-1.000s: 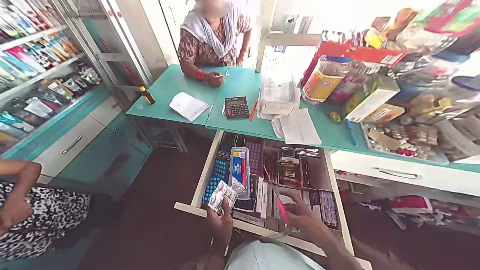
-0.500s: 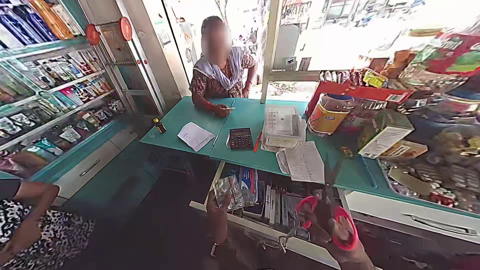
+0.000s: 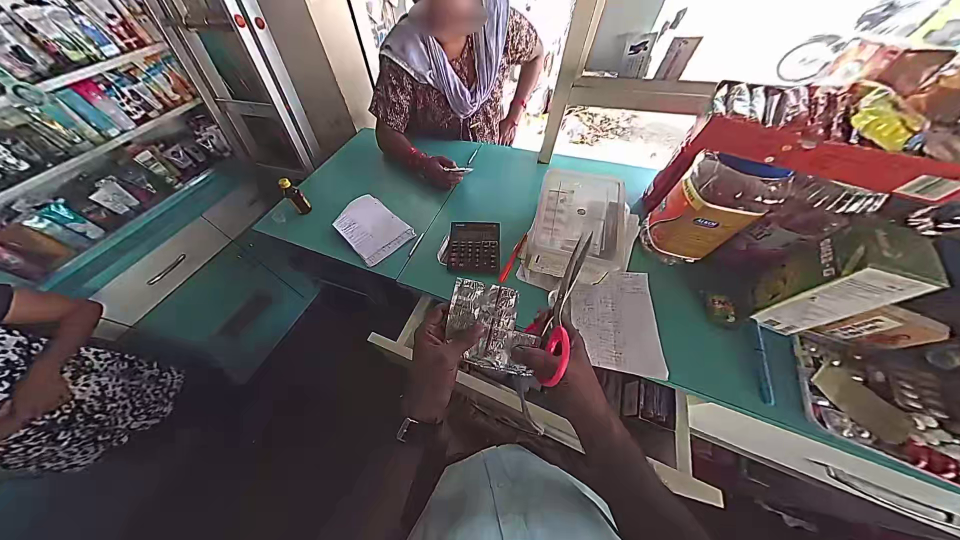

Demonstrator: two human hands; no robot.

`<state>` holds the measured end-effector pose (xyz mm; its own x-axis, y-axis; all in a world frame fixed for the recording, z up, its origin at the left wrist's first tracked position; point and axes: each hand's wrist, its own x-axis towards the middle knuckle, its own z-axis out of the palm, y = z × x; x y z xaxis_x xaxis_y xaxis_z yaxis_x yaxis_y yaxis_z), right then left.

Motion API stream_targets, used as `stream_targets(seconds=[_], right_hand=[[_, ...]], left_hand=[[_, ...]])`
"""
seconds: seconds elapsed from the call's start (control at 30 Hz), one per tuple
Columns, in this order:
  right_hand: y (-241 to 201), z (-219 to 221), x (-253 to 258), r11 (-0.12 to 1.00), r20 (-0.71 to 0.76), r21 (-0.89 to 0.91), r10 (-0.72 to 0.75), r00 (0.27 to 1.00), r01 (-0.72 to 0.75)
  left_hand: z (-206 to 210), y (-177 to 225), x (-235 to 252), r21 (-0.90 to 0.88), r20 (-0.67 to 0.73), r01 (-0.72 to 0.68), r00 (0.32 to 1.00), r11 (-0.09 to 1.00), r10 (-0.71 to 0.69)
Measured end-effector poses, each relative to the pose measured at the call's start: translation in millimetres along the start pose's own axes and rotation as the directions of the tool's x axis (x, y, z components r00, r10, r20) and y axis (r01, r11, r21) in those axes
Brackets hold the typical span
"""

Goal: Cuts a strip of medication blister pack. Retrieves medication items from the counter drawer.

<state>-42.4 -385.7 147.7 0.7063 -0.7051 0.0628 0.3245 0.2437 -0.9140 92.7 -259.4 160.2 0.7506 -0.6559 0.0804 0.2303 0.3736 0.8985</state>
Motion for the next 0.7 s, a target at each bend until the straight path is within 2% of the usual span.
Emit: stream_targets(seconds=[0.1,0.2,0.3,0.4,0.5,0.6,0.7], right_hand=[[16,-8,10,0.991,-0.127,0.119,0.072,0.989,-0.057],[24,-9,14,0.988,-0.221,0.144,0.085,0.972,-0.053],[22,-15,14,0.994,-0.144,0.105,0.024,0.989,-0.008],[13,-32,16,0.993,-0.049,0.012,-0.118,0.992,0.119],[-8,-41,26,0.992,-0.057,-0.080,-0.107,0.993,0.102],[-21,-36,36,0.991,-0.050,-0.127,-0.039,0.998,0.033],[-20,-25,43,0.996,-0.110,-0.067,-0.062,0.992,0.055]], left_hand=[[8,-15,4,-0.160,-0.009,0.009,1.000,0.987,-0.011],[23,-29,-3,-0.157,-0.063,-0.002,0.998,0.988,-0.007],[28,-34,8,-0.054,-0.122,-0.019,0.992,0.998,0.013],[17,-15,31,0.127,-0.029,-0.032,0.999,0.991,0.036],[10,-1,43,0.241,0.076,-0.031,0.997,0.970,0.013],[10,0,46,0.252,0.112,-0.026,0.994,0.967,-0.003],[10,0,46,0.161,0.109,0.019,0.993,0.987,-0.037]])
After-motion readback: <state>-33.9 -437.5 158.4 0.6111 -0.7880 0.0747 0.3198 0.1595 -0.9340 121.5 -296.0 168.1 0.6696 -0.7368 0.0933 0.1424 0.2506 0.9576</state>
